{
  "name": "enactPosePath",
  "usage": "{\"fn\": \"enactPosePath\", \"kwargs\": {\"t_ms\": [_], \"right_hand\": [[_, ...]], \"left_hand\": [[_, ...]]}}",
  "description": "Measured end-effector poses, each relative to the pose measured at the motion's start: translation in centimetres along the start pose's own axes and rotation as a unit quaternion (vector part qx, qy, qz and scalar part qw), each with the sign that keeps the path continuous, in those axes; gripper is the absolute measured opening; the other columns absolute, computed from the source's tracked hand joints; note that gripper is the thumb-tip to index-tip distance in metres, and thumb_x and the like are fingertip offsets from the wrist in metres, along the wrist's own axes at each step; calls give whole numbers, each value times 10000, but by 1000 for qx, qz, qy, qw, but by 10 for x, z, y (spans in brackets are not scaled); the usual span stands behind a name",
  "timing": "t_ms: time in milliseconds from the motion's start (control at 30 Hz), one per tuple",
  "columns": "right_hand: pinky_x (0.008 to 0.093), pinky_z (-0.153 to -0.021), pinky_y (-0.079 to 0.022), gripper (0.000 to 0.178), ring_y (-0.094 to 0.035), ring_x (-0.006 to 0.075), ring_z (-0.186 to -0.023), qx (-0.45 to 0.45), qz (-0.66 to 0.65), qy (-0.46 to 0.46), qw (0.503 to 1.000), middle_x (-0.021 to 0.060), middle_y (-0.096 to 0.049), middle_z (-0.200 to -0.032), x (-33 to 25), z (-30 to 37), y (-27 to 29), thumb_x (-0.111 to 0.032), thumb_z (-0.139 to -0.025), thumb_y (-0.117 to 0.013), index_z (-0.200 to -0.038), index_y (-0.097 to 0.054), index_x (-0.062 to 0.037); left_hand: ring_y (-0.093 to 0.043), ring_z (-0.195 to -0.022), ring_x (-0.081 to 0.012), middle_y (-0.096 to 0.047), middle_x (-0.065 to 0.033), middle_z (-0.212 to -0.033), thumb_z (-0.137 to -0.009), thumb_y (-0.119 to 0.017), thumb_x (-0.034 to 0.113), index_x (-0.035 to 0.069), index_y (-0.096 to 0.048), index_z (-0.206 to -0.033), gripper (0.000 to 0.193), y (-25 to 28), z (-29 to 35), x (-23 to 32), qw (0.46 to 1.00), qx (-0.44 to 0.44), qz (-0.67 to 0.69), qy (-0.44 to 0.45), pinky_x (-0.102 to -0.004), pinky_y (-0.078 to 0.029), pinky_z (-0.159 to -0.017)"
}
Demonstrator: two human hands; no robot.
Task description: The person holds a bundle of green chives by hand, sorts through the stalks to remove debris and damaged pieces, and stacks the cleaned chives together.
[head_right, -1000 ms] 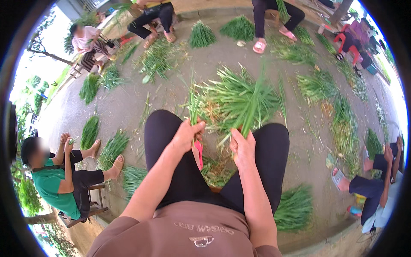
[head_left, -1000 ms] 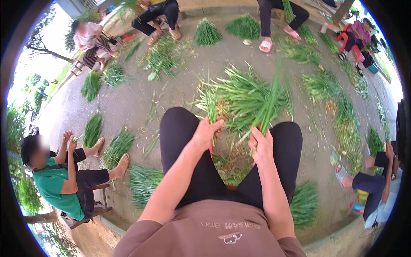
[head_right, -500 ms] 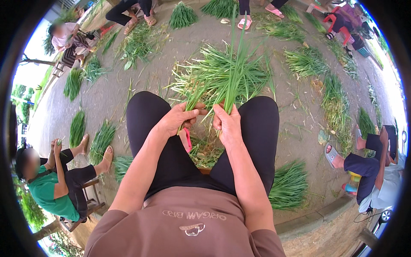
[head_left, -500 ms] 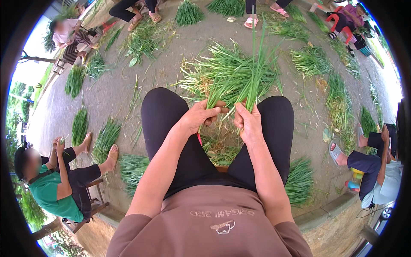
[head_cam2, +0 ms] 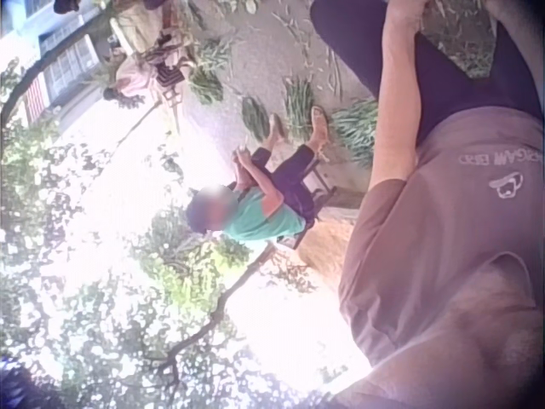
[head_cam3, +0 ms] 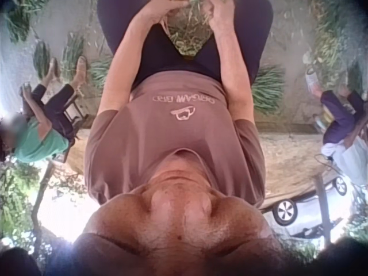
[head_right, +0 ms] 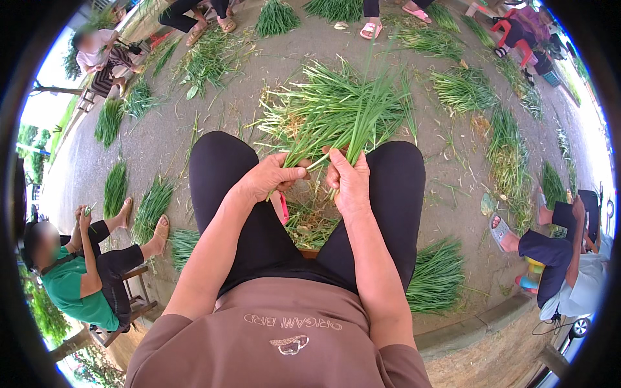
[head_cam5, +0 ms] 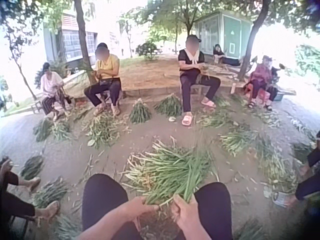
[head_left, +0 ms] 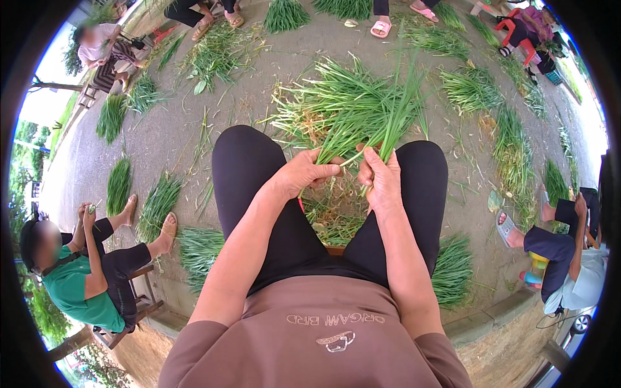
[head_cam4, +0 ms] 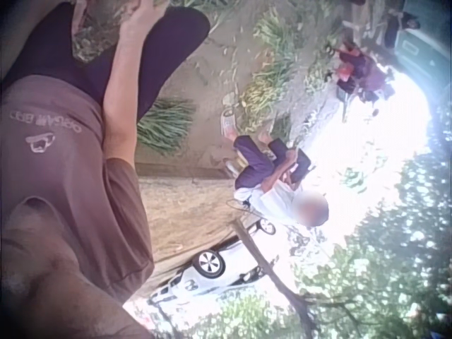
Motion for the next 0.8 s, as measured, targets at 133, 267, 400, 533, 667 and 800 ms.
{"fn": "enactPosePath", "kwargs": {"t_ms": [133,267,400,533,667,800], "right_hand": [[172,-386,-301,220,-416,39,-484,-28,10,-26,999,73,-605,-917,4,1,-4,-107,-848,-652,-1011,-508,-75],[168,-392,-297,240,-409,33,-488,-38,9,-54,998,55,-600,-903,6,2,-8,-118,-849,-656,-1043,-523,-74],[168,-393,-295,222,-406,30,-491,-40,2,-50,998,45,-599,-903,6,1,-6,-122,-850,-656,-1026,-530,-73],[171,-390,-297,200,-412,35,-495,-42,-2,-39,998,41,-598,-895,5,1,-5,-114,-850,-654,-1001,-527,-76],[177,-387,-301,188,-416,42,-496,-37,-10,-34,999,46,-597,-886,3,2,-5,-104,-848,-653,-984,-525,-84],[179,-384,-310,167,-426,39,-487,-35,-13,-23,999,43,-597,-858,2,1,-5,-81,-850,-640,-966,-520,-80]], "left_hand": [[-384,-548,-60,-633,-41,-822,-808,-707,202,78,-589,-998,256,6,1,-1,999,23,-23,-5,-221,-339,-498],[-388,-547,-65,-639,-54,-829,-840,-673,219,83,-589,-1004,229,6,0,-1,999,18,-28,-10,-227,-357,-510],[-400,-541,-66,-643,-53,-829,-877,-629,234,90,-589,-1005,197,4,0,0,1000,15,-27,-5,-231,-365,-509],[-430,-537,-71,-645,-47,-821,-892,-610,244,97,-589,-1002,185,2,-1,1,1000,15,-26,-2,-235,-361,-498],[-438,-521,-74,-648,-58,-809,-903,-591,232,92,-589,-988,163,0,-1,1,1000,5,-9,-1,-229,-338,-476],[-414,-495,-72,-637,-77,-770,-920,-560,209,79,-590,-968,142,-2,0,2,1000,-1,12,-9,-212,-311,-451]]}}
Point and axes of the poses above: each hand's wrist, its own z-axis away from the middle knuckle, its own y-axis out of the back of the hand, x = y × z, the point moved 8 cm from there along -z, towards the middle knuckle
